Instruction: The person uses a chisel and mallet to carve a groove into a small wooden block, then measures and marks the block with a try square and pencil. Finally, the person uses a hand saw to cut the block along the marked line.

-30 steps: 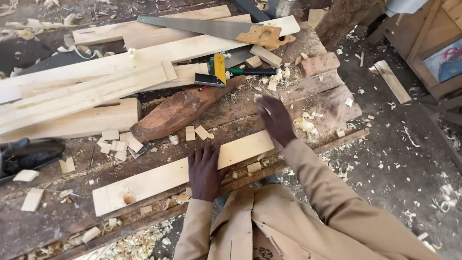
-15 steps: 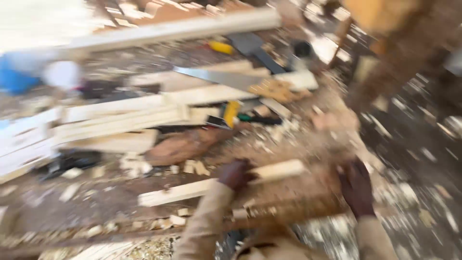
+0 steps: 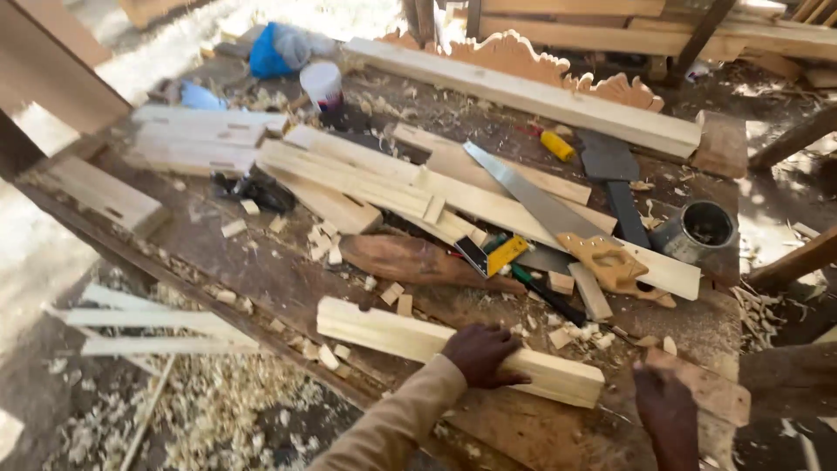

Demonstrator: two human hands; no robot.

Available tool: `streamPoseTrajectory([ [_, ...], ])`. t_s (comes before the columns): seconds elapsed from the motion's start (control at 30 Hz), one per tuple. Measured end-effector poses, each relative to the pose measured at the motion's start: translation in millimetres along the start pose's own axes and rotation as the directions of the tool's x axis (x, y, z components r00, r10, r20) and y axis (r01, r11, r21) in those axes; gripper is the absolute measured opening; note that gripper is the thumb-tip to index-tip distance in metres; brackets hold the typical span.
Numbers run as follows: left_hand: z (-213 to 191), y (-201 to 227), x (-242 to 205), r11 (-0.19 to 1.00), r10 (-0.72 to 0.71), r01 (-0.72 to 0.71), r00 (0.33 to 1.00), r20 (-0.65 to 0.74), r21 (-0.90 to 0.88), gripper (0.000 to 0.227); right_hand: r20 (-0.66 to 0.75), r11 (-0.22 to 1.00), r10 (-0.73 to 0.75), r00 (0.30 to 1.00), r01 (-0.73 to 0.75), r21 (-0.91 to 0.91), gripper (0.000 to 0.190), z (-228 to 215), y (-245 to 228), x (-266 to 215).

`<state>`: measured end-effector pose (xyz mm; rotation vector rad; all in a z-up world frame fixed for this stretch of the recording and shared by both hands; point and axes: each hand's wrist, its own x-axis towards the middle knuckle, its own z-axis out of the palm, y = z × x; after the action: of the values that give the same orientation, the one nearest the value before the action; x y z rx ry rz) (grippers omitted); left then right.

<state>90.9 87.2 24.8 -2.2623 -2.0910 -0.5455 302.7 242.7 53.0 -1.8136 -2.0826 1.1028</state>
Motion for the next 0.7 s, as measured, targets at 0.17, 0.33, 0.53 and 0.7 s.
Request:
streamPoseTrajectory([
  [0.17, 29, 12, 14, 0.988, 0.116, -0.123, 0.991, 0.069, 0.095, 0.092, -0.032, 0.994, -0.094, 0.995, 0.095, 0.056, 0.035, -4, -8, 27],
  [0.33, 79, 28, 29, 0.991, 0.121, -0.126, 0.988, -0.094, -0.048, 0.059, -0.33, 0.694, -0.72, 0.61, 0.625, -0.357, 0.035, 28, 1, 103],
  [0.53, 61, 38, 65, 0.986, 0.137, -0.15, 0.978, -0.155, -0.074, 0.039, 0.045, 0.439, -0.863, 0.504, 0.79, -0.427, 0.055, 23, -44, 147],
  [0.7, 53, 33, 84, 0.995, 0.075, -0.072, 0.996, 0.045, -0.075, 0.076, 0.157, 0.254, -0.916, 0.369, 0.836, -0.486, 0.052, 23, -61, 150],
])
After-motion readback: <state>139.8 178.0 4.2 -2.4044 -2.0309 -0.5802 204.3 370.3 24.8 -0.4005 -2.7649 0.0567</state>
